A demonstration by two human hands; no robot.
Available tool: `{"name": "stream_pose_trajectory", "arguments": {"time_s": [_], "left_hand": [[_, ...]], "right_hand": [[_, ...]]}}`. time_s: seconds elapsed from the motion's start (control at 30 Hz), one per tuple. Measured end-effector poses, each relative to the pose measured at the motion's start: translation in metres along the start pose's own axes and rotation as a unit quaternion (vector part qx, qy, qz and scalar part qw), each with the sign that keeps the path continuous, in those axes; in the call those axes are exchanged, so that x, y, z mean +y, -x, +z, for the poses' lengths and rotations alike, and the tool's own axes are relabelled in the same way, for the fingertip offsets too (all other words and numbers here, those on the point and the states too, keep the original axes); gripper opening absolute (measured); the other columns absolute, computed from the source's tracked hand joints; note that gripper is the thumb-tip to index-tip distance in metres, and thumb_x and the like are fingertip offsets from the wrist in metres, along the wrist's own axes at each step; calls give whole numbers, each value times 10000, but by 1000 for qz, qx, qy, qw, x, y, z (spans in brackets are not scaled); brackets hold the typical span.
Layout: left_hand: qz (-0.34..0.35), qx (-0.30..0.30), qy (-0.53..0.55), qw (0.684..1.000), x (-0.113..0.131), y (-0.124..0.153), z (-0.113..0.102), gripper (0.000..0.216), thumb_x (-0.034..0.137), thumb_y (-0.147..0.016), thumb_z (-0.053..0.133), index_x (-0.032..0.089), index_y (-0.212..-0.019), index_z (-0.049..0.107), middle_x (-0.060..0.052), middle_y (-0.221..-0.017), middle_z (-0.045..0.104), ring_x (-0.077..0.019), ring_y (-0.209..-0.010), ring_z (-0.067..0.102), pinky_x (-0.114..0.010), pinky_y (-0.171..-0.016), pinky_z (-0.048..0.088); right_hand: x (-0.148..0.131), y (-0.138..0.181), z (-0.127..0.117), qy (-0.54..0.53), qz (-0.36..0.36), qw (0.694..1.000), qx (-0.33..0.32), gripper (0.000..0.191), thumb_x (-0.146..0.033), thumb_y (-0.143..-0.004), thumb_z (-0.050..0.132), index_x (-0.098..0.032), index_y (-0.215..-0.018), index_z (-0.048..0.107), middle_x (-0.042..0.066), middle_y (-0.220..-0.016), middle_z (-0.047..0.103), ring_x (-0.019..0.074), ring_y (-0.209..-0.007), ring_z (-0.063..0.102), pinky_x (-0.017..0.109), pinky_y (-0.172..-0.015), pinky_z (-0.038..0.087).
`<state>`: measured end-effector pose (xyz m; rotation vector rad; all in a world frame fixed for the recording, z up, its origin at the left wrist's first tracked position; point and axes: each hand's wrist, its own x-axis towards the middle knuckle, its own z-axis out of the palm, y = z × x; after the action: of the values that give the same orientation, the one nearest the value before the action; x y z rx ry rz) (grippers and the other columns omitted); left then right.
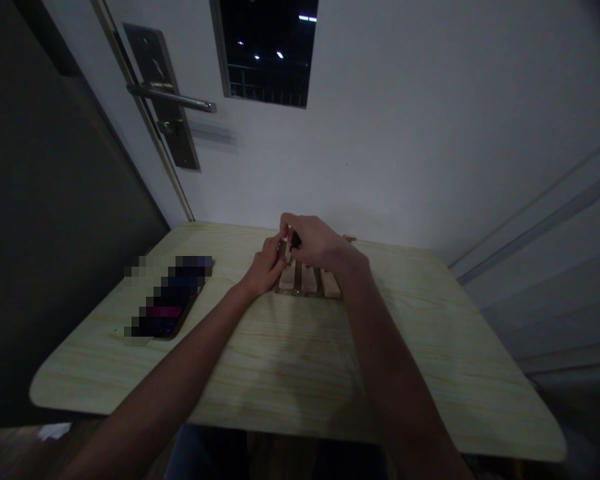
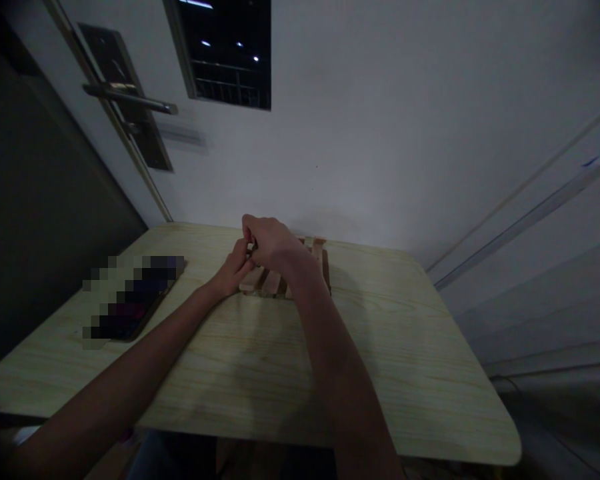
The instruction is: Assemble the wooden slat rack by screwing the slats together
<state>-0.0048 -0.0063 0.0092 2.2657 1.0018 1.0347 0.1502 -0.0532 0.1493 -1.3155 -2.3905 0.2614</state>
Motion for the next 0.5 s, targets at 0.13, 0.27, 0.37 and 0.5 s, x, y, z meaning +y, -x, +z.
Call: {"name": "stream_pose_trajectory", "arguments": {"time_s": [0.13,0.27,0.37,0.5], "left_hand": [[13,10,7,1000,-3,0,1,635,388,-916,385,180,-1493,221,-157,-1295,461,-294,-1137,494,-506,-945,443],[17,10,15,1000,-2,1,1,628,383,-928,389,223,-1507,206,-147,-1342,447,-281,-1149,493,-502,-965,432],[18,11,18,1000,1,1,0,625,391,-935,389,222,-1509,210,-152,-1341,451,-292,-1163,491,-504,-957,437],[14,12,14,1000,2,1,-1,624,397,-937,392,208,-1506,220,-161,-1353,451,-306,-1200,473,-519,-969,432]], "right_hand": [[-1,1,0,7,33,999,3,273,-39,-671,514,-210,-882,487,19,-775,598,154,-714,523,269,-623,352],[-2,2,0,3,56,998,14,314,-57,-698,543,-213,-967,494,33,-794,622,169,-732,550,272,-635,369],[-1,1,0,7,70,997,17,330,-82,-719,581,-213,-1012,501,32,-789,626,176,-721,559,276,-630,370],[2,0,2,16,62,997,33,341,-101,-743,606,-212,-1052,515,13,-771,622,169,-705,551,279,-635,364]]}}
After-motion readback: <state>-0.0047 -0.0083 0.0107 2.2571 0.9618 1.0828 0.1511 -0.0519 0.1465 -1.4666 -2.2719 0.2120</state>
